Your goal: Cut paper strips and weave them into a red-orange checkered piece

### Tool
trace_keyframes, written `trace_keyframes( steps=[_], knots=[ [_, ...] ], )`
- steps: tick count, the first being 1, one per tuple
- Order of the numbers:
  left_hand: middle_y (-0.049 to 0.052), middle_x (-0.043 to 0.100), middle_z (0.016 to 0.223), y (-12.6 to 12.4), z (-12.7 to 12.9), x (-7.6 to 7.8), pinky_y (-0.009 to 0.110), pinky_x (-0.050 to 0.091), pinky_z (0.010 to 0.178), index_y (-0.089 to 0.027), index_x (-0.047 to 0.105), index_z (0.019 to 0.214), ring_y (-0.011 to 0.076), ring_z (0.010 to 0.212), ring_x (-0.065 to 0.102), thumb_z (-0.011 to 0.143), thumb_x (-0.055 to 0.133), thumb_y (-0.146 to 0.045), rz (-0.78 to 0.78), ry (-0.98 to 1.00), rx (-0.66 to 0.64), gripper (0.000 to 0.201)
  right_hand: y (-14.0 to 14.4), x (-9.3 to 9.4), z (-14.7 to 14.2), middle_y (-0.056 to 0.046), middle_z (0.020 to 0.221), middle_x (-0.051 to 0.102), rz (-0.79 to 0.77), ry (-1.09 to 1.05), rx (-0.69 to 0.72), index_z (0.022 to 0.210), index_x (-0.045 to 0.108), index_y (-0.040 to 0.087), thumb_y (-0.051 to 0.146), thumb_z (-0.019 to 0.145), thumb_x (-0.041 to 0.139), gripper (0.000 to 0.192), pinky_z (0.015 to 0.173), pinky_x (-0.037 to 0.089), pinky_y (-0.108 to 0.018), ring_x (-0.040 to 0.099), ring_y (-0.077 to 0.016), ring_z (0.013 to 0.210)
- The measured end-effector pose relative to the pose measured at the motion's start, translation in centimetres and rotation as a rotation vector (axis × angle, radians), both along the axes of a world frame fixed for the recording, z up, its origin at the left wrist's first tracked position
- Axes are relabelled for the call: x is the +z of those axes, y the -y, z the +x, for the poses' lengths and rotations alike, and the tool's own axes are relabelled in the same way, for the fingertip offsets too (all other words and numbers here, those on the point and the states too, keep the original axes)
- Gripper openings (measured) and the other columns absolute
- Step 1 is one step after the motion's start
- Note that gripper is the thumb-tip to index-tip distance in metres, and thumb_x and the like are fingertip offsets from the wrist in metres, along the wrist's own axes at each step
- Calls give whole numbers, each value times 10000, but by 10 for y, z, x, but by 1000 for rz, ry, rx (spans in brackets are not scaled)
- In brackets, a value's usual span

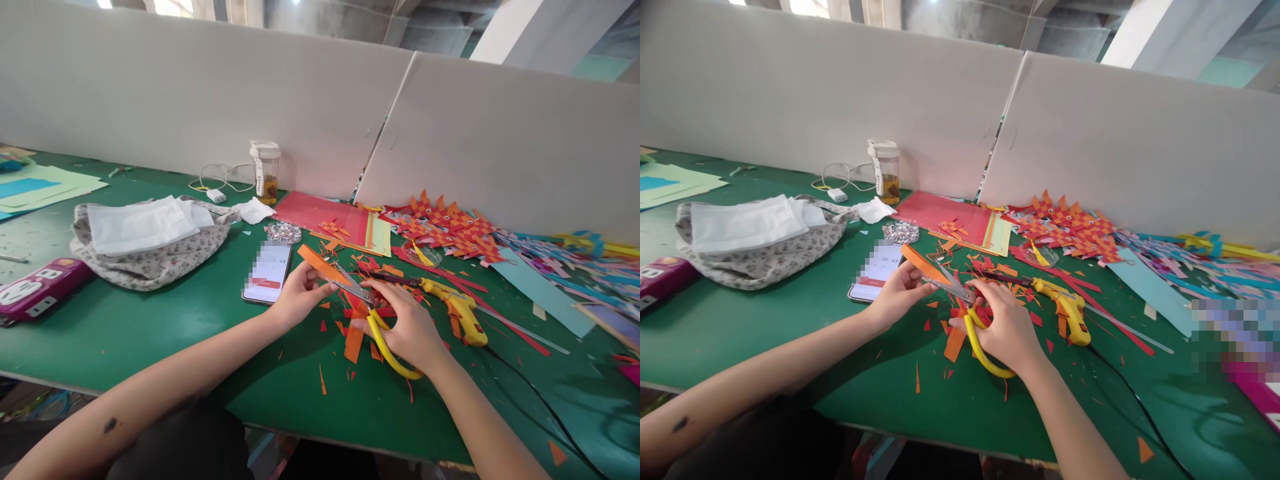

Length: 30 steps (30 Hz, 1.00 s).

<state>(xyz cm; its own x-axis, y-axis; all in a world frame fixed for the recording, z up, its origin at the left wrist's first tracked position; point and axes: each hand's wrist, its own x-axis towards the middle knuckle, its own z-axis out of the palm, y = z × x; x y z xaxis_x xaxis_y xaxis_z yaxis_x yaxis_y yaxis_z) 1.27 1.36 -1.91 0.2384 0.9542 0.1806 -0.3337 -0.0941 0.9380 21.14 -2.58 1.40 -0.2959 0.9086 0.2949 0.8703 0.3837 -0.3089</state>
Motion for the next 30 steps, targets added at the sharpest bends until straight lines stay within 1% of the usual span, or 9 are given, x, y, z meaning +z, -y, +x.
trace_keyframes(
  steps=[3, 8, 13, 23, 30],
  knots=[
    [43, 629, 842, 0, 0, 0, 331, 453, 787, -162, 531, 991, 170, 817, 603, 661, 725, -317, 3, -1, 5, 413, 0, 0, 0, -49, 1088, 602, 1, -2, -1, 1146, 512, 264, 461, 701, 639, 503, 759, 468, -314, 579, -229, 953],
    [45, 631, 850, -1, 0, -1, 324, 453, 788, -165, 535, 992, 182, 860, 604, 670, 719, -312, 12, -11, 1, 399, 1, 1, 0, -56, 1091, 605, 1, -5, -2, 1137, 521, 254, 449, 699, 638, 493, 756, 471, -318, 579, -237, 963],
    [48, 640, 876, -1, -1, -3, 315, 454, 782, -169, 542, 999, 166, 828, 604, 681, 711, -308, 17, -18, 7, 386, 1, 1, -1, -51, 1082, 607, -2, -6, -4, 1141, 520, 259, 445, 696, 642, 498, 753, 472, -313, 580, -232, 957],
    [56, 653, 898, 1, 0, 1, 319, 454, 790, -167, 546, 993, 155, 798, 604, 670, 720, -305, 6, -2, -2, 392, 1, 2, -1, -53, 1067, 608, -2, -12, -1, 1139, 519, 257, 426, 702, 634, 483, 752, 469, -321, 581, -233, 940],
    [66, 659, 938, 1, 0, 1, 319, 456, 804, -170, 555, 989, 171, 860, 610, 662, 728, -295, -6, 18, 0, 390, 1, 1, 1, -59, 1067, 605, -1, -12, 4, 1160, 507, 259, 418, 711, 621, 489, 752, 467, -327, 579, -241, 949]
  ],
)
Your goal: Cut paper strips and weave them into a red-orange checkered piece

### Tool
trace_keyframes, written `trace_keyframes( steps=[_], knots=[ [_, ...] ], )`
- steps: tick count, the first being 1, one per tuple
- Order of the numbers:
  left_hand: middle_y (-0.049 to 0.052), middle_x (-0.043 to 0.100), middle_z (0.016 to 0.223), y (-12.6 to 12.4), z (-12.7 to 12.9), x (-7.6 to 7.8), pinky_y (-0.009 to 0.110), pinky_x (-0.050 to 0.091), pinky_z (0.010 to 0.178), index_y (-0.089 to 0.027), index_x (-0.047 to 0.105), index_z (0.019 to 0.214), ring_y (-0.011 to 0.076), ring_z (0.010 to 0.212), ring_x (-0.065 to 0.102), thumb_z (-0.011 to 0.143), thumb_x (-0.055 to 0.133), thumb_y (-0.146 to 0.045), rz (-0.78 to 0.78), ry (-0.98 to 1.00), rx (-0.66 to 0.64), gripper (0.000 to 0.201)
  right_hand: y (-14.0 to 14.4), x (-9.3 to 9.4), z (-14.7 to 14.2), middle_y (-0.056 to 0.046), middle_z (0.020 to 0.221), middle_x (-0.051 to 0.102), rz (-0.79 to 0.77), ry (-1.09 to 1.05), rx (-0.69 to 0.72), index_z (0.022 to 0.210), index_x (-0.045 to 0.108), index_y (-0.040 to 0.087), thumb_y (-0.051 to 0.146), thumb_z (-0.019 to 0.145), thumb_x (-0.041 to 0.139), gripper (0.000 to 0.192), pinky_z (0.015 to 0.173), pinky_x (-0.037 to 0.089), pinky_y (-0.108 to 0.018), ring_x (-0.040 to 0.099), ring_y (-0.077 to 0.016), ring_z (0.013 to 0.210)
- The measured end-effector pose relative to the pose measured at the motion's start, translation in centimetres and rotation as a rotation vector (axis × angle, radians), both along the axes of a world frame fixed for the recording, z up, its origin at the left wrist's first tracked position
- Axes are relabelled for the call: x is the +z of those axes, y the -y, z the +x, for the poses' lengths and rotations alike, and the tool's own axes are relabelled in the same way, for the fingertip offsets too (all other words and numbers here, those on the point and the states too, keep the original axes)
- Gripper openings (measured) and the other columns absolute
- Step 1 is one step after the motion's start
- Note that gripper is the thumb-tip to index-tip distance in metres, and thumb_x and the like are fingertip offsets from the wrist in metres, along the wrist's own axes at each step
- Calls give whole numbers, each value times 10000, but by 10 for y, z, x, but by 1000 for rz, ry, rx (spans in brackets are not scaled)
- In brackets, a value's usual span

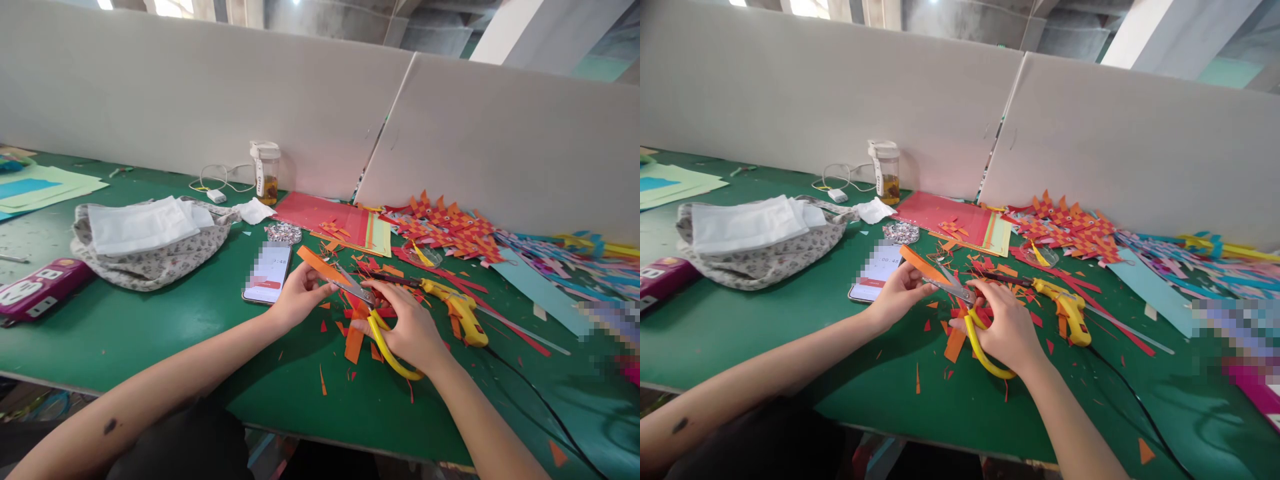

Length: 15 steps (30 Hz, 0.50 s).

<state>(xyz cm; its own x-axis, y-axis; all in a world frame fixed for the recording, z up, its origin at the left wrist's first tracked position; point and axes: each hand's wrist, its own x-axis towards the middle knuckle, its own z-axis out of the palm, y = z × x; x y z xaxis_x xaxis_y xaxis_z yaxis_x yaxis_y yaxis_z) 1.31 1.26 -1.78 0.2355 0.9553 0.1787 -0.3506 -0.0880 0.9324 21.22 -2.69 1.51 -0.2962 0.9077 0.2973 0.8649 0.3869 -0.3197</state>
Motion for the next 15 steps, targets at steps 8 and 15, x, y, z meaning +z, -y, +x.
trace_keyframes(
  steps=[8, 15],
  knots=[
    [58, 661, 897, -1, -1, -2, 322, 456, 800, -169, 549, 986, 185, 877, 616, 664, 727, -298, 0, -3, 7, 391, 0, 1, -2, -61, 1082, 602, 6, 13, 3, 1159, 507, 253, 455, 704, 632, 513, 765, 466, -320, 577, -237, 961],
    [69, 659, 929, -1, 0, -2, 313, 451, 788, -162, 546, 975, 187, 891, 615, 663, 728, -289, -4, -10, 10, 382, 0, 0, 0, -68, 1084, 601, 12, 11, 6, 1154, 513, 253, 437, 707, 625, 497, 747, 469, -326, 580, -248, 960]
  ],
)
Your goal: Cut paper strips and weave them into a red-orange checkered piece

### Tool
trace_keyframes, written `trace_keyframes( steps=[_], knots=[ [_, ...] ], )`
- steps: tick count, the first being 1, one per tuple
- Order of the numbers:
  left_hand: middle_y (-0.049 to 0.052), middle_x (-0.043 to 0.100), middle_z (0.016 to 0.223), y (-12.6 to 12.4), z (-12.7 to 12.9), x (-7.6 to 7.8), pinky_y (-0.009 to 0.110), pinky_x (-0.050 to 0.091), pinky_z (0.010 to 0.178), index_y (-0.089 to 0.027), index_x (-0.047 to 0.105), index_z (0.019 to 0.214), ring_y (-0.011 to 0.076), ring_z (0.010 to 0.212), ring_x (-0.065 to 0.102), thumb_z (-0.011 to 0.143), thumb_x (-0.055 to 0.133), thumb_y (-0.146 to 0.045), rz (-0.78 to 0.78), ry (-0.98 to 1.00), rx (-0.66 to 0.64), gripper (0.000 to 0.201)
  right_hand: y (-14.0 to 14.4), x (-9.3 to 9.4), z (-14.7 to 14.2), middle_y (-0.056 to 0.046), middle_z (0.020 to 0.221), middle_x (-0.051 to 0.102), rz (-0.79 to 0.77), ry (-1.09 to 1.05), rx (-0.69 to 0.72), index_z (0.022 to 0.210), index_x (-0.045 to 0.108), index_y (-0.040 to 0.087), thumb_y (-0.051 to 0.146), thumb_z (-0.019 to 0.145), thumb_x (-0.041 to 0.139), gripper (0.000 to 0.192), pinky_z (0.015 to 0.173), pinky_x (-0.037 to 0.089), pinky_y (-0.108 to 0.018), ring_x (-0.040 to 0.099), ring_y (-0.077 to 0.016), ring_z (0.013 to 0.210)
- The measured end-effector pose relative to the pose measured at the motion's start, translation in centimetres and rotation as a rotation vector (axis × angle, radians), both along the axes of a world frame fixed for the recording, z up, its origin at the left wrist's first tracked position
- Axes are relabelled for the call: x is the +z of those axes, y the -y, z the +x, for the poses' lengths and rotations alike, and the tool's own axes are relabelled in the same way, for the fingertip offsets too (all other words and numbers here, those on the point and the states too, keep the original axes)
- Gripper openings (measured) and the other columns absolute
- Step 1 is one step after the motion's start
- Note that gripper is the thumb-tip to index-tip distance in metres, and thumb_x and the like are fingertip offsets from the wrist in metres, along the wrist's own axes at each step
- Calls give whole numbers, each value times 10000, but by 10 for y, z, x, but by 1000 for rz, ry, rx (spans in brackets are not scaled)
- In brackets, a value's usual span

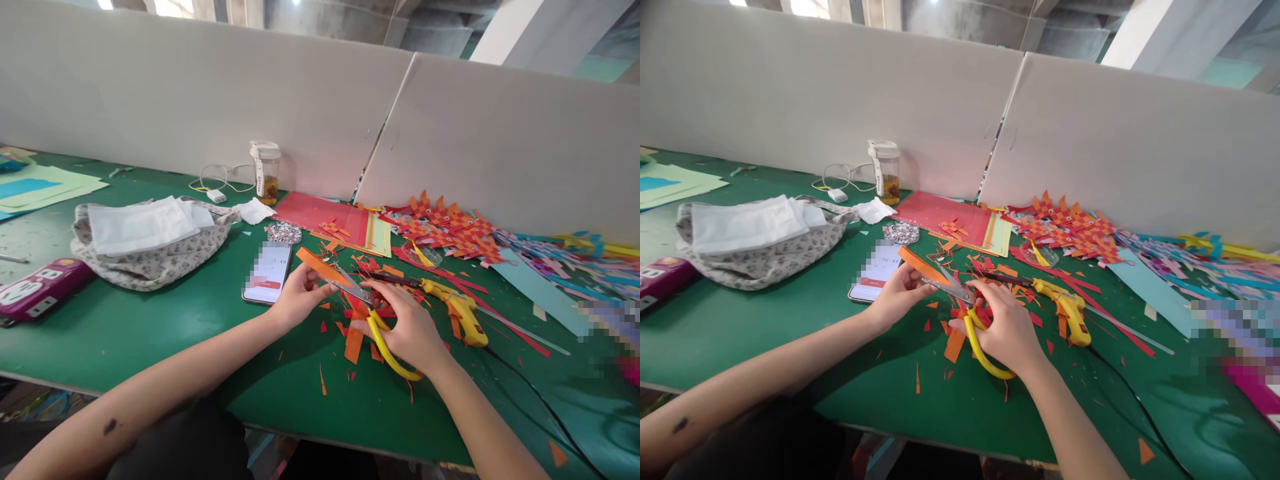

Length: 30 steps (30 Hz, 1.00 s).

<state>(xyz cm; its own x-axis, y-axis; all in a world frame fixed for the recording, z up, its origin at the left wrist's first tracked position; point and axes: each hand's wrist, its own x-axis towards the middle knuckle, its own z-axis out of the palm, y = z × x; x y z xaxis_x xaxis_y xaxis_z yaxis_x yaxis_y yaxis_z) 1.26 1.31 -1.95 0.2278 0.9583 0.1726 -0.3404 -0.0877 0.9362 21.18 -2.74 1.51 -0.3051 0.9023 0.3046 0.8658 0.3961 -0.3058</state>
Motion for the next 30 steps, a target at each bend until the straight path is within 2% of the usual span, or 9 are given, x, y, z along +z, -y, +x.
trace_keyframes(
  steps=[5, 11, 17, 23, 30],
  knots=[
    [64, 659, 947, 0, -1, -1, 274, 439, 729, -168, 549, 970, 167, 859, 611, 668, 725, -295, 17, -10, -5, 372, 0, 0, 0, -65, 1083, 605, 0, -1, -3, 1153, 513, 259, 429, 704, 628, 493, 745, 470, -327, 583, -247, 957],
    [52, 660, 916, 1, -1, 0, 239, 391, 607, -167, 546, 954, 118, 703, 574, 676, 716, -318, 25, -66, 21, 359, 0, 0, -1, -67, 1068, 610, 11, -5, -3, 1146, 522, 259, 426, 713, 613, 473, 734, 473, -326, 589, -246, 939],
    [25, 650, 850, 2, -2, 4, 226, 327, 525, -173, 557, 932, 76, 569, 489, 678, 713, -341, 43, -115, 47, 342, -1, -1, 0, -35, 940, 620, -7, -48, -5, 1115, 531, 261, 413, 708, 620, 444, 702, 477, -303, 591, -194, 788],
    [39, 644, 860, 2, -1, 4, 261, 409, 654, -175, 555, 922, 134, 735, 583, 679, 716, -343, 43, -77, 27, 336, -2, -2, 1, -9, 775, 599, -22, -57, -19, 1052, 557, 260, 433, 699, 622, 398, 609, 458, -275, 569, -172, 673],
    [51, 655, 886, 2, -2, 5, 272, 435, 710, -167, 554, 922, 157, 811, 606, 678, 717, -340, 42, -65, 17, 340, -2, -4, 3, -8, 688, 581, -12, -61, -17, 1003, 574, 241, 459, 706, 599, 370, 559, 442, -276, 559, -174, 597]
  ],
)
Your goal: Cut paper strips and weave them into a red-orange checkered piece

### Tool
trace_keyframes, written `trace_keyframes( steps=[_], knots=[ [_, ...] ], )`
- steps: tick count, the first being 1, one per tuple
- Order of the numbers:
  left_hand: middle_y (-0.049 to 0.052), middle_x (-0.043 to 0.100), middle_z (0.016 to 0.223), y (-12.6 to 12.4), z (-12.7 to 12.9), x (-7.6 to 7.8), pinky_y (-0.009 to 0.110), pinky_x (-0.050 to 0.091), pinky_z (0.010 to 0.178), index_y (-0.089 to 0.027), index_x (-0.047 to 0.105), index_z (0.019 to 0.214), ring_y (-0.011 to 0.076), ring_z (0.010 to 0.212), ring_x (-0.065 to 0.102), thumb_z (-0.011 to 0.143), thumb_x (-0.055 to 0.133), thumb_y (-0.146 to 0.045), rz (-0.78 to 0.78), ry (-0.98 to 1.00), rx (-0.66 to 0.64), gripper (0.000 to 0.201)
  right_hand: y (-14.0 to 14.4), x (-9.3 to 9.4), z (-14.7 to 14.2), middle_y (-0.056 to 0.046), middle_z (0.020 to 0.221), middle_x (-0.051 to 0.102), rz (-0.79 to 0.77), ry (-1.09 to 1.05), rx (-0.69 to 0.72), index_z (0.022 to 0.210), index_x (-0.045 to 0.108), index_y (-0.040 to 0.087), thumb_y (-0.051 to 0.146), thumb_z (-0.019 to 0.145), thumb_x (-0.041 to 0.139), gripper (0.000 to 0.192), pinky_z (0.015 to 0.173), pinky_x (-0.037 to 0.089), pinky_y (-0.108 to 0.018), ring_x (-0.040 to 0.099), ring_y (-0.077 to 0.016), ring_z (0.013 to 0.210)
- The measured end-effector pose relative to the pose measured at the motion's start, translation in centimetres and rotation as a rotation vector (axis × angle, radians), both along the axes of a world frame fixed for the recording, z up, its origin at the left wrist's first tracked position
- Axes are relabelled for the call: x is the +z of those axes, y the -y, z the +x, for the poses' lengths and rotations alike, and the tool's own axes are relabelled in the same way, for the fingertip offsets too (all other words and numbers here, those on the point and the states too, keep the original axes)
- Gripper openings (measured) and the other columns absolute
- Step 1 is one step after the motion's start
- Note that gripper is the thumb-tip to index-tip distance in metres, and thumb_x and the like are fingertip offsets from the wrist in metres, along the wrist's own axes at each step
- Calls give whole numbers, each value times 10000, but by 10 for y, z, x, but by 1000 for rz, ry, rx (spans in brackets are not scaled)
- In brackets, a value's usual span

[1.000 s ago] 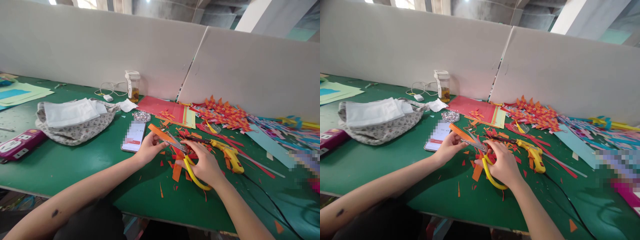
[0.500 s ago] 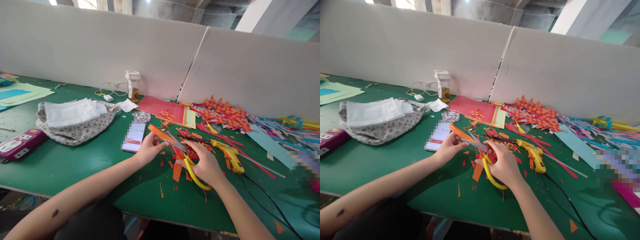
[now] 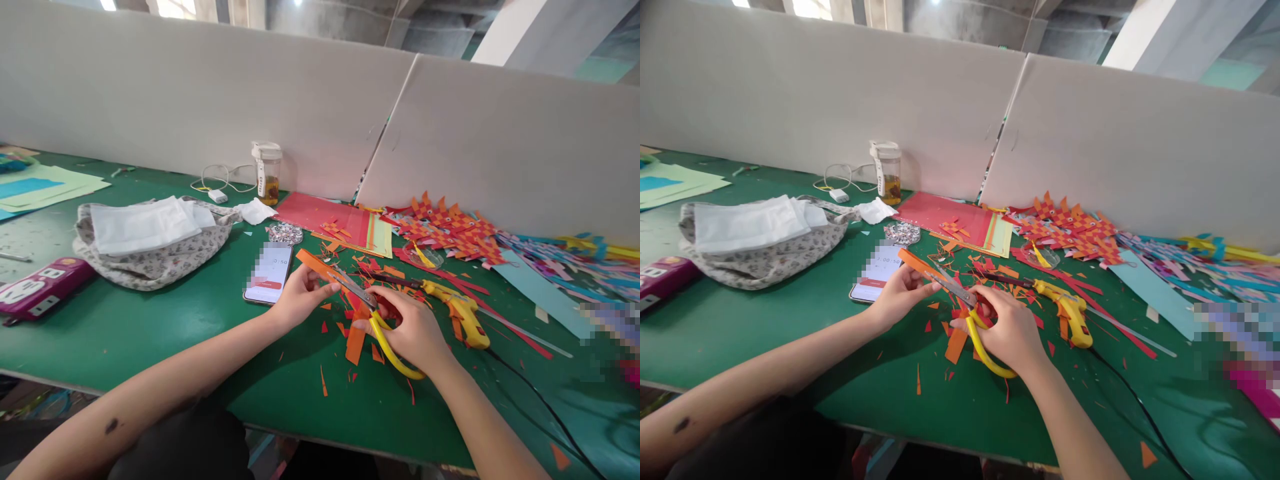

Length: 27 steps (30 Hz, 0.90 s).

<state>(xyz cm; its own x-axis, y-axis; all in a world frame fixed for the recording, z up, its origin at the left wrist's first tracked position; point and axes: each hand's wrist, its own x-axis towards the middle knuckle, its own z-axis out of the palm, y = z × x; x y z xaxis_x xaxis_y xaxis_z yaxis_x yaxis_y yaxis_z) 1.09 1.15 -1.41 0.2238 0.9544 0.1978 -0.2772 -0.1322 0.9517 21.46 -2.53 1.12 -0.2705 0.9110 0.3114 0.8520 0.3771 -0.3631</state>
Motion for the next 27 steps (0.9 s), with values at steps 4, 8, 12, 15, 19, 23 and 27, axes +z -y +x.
trace_keyframes(
  steps=[4, 8, 12, 15, 19, 23, 27],
  knots=[
    [66, 656, 935, 0, 0, -1, 277, 436, 709, -166, 549, 965, 167, 837, 608, 704, 697, -330, 18, -17, -15, 341, 0, 1, -1, -8, 725, 601, -5, 21, -27, 998, 579, 240, 425, 686, 622, 366, 570, 448, -271, 571, -171, 628],
    [71, 659, 936, -1, -1, -2, 268, 428, 674, -161, 548, 974, 155, 795, 603, 715, 688, -326, 13, -57, -8, 338, 0, 2, -1, -9, 721, 614, -5, 29, -41, 977, 586, 231, 430, 667, 637, 372, 567, 450, -272, 582, -175, 629],
    [61, 662, 908, -3, -2, -3, 266, 427, 669, -161, 559, 946, 145, 763, 598, 708, 694, -331, 19, -68, 3, 321, 0, 2, 0, -27, 788, 645, 6, 36, -34, 975, 587, 227, 436, 674, 630, 369, 579, 457, -278, 607, -189, 673],
    [56, 662, 888, -3, -1, -3, 271, 432, 688, -163, 563, 936, 150, 773, 601, 696, 704, -331, 12, -53, -3, 325, -1, 2, 0, -33, 830, 654, 11, 45, -34, 982, 588, 229, 431, 681, 627, 365, 594, 460, -278, 617, -197, 714],
    [57, 654, 870, -3, -1, -3, 286, 439, 722, -157, 564, 929, 159, 794, 603, 696, 702, -331, 3, -30, -24, 322, -1, 2, 0, -44, 858, 658, 21, 51, -38, 987, 594, 219, 429, 681, 633, 373, 620, 462, -281, 620, -206, 756],
    [52, 645, 852, -4, -1, -5, 295, 438, 745, -154, 560, 954, 167, 824, 602, 702, 696, -333, 12, -29, -27, 338, -1, 0, 1, -39, 836, 658, 37, 43, -32, 973, 603, 219, 432, 674, 641, 369, 616, 460, -274, 619, -199, 741],
    [51, 642, 860, -4, -1, -4, 284, 435, 735, -152, 554, 945, 160, 818, 599, 700, 697, -328, 6, -35, -29, 334, -2, -1, 1, -37, 822, 657, 52, 45, -26, 967, 607, 216, 427, 674, 641, 363, 606, 456, -268, 617, -194, 731]
  ],
)
